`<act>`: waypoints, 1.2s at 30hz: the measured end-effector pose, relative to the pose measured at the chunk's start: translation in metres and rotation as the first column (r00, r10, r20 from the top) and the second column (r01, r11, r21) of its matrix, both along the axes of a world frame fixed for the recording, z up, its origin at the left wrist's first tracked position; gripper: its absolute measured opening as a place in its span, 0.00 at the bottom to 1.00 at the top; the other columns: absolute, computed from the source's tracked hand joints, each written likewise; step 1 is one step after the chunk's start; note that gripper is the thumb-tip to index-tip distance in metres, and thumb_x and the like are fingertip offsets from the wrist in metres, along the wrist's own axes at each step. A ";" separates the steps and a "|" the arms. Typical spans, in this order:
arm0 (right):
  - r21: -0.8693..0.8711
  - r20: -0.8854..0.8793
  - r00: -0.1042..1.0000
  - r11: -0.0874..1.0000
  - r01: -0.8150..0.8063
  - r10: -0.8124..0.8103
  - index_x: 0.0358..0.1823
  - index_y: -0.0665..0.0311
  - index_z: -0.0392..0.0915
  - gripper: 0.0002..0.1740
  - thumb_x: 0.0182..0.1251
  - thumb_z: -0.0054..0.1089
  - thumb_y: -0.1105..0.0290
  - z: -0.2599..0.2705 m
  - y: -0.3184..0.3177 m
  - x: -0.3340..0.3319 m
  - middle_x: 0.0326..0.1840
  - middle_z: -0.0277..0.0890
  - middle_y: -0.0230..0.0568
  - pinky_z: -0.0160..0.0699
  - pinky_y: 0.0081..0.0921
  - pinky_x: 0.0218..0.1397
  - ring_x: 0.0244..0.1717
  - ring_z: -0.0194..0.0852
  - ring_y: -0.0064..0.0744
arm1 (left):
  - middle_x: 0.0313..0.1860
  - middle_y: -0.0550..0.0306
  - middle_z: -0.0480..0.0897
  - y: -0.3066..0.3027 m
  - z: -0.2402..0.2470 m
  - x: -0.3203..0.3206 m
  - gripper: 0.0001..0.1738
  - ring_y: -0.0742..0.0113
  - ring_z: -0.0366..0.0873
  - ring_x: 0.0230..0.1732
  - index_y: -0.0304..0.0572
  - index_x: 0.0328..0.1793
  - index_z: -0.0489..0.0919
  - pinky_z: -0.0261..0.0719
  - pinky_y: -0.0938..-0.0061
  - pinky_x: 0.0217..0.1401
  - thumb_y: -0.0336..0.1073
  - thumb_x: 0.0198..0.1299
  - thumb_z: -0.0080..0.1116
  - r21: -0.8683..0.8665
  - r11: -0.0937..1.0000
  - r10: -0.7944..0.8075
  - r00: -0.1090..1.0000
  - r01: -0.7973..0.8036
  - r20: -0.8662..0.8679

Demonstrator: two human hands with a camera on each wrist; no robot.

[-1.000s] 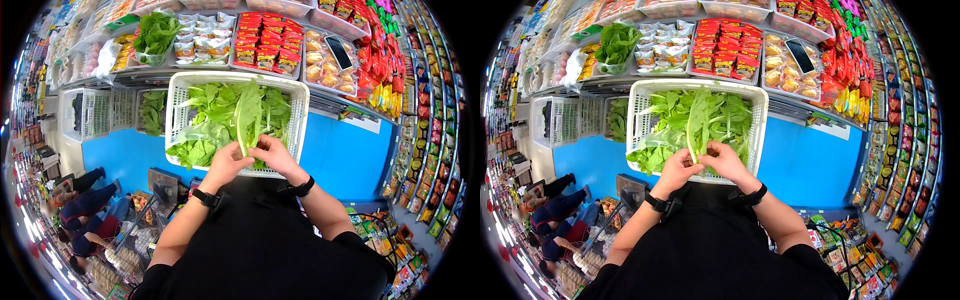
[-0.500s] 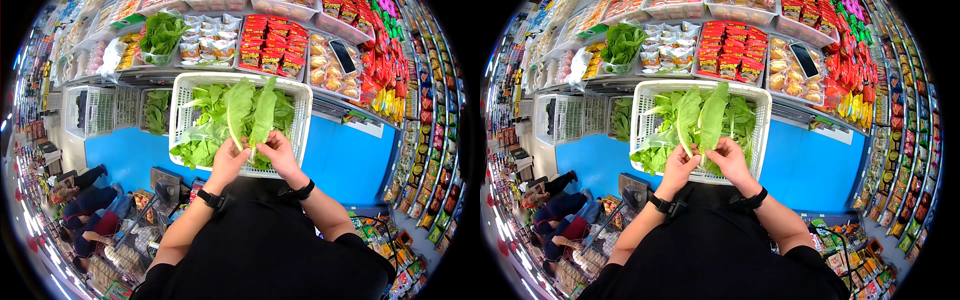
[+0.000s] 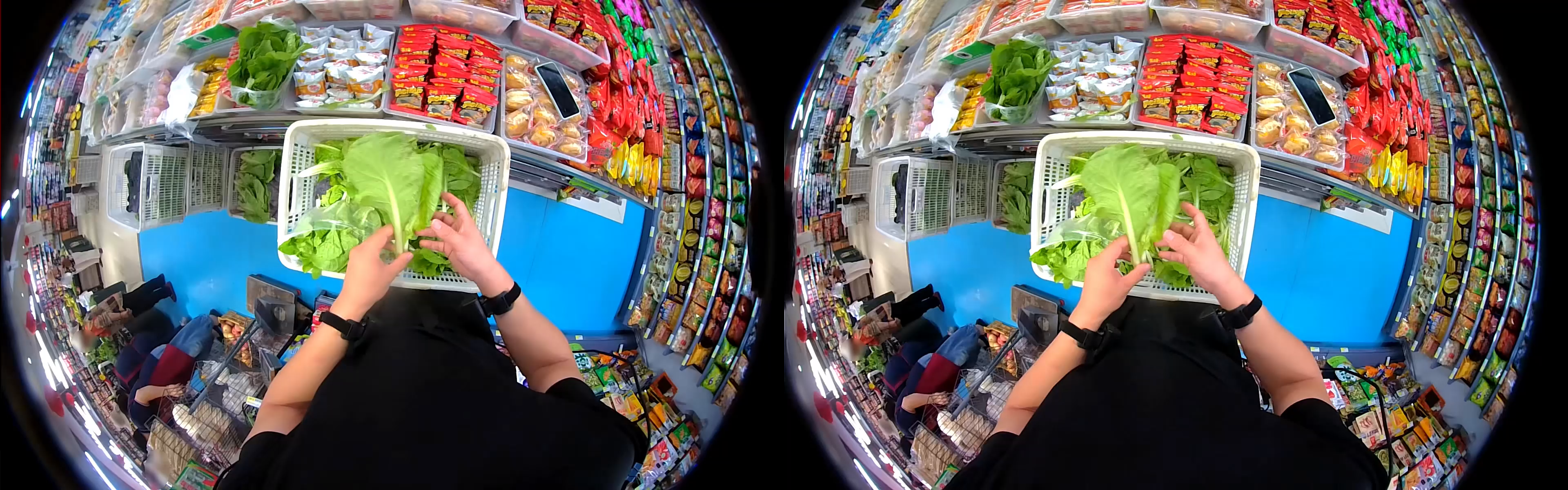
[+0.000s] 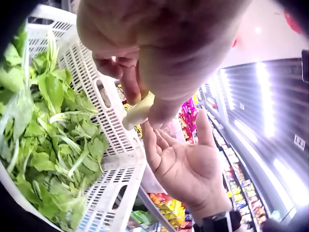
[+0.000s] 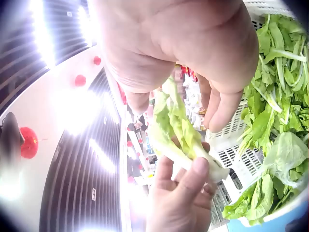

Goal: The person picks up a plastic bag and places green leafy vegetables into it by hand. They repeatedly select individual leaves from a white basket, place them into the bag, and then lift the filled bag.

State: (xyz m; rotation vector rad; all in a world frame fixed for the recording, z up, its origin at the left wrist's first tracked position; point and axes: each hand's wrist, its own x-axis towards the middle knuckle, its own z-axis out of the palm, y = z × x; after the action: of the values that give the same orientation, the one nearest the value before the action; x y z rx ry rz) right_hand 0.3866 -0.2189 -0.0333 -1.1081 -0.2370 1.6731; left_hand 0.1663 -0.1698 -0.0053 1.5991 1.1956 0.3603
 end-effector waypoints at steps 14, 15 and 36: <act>0.142 -0.384 0.901 0.977 -0.158 0.201 0.84 0.63 0.65 0.44 0.72 0.80 0.63 -0.034 0.017 0.018 0.80 0.77 0.45 0.82 0.50 0.78 0.76 0.80 0.45 | 0.43 0.47 0.91 0.011 0.004 -0.071 0.26 0.50 0.92 0.45 0.36 0.63 0.83 0.89 0.64 0.51 0.31 0.60 0.82 0.021 0.990 -0.139 0.989 0.138 0.041; 0.129 -0.361 0.908 0.975 -0.179 0.215 0.83 0.63 0.67 0.43 0.72 0.80 0.64 -0.030 0.017 0.012 0.80 0.77 0.45 0.82 0.49 0.78 0.76 0.80 0.44 | 0.42 0.46 0.90 0.016 0.009 -0.078 0.23 0.49 0.91 0.44 0.35 0.59 0.84 0.89 0.64 0.49 0.32 0.61 0.81 0.035 0.976 -0.216 0.975 0.214 0.056; -0.137 0.164 0.845 0.836 0.531 -0.510 0.71 0.60 0.74 0.21 0.81 0.66 0.70 -0.031 0.011 -0.240 0.67 0.85 0.40 0.94 0.47 0.54 0.61 0.90 0.41 | 0.49 0.42 0.92 0.161 -0.101 -0.222 0.20 0.40 0.90 0.53 0.43 0.51 0.92 0.88 0.52 0.60 0.48 0.60 0.73 -0.055 0.900 -0.412 0.804 0.431 -0.429</act>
State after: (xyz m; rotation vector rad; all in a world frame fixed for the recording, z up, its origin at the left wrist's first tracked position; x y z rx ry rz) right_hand 0.1466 -0.2075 -0.0647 -1.2733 0.1392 1.1501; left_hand -0.0552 -0.0084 -0.1062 1.9943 1.1075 -0.2782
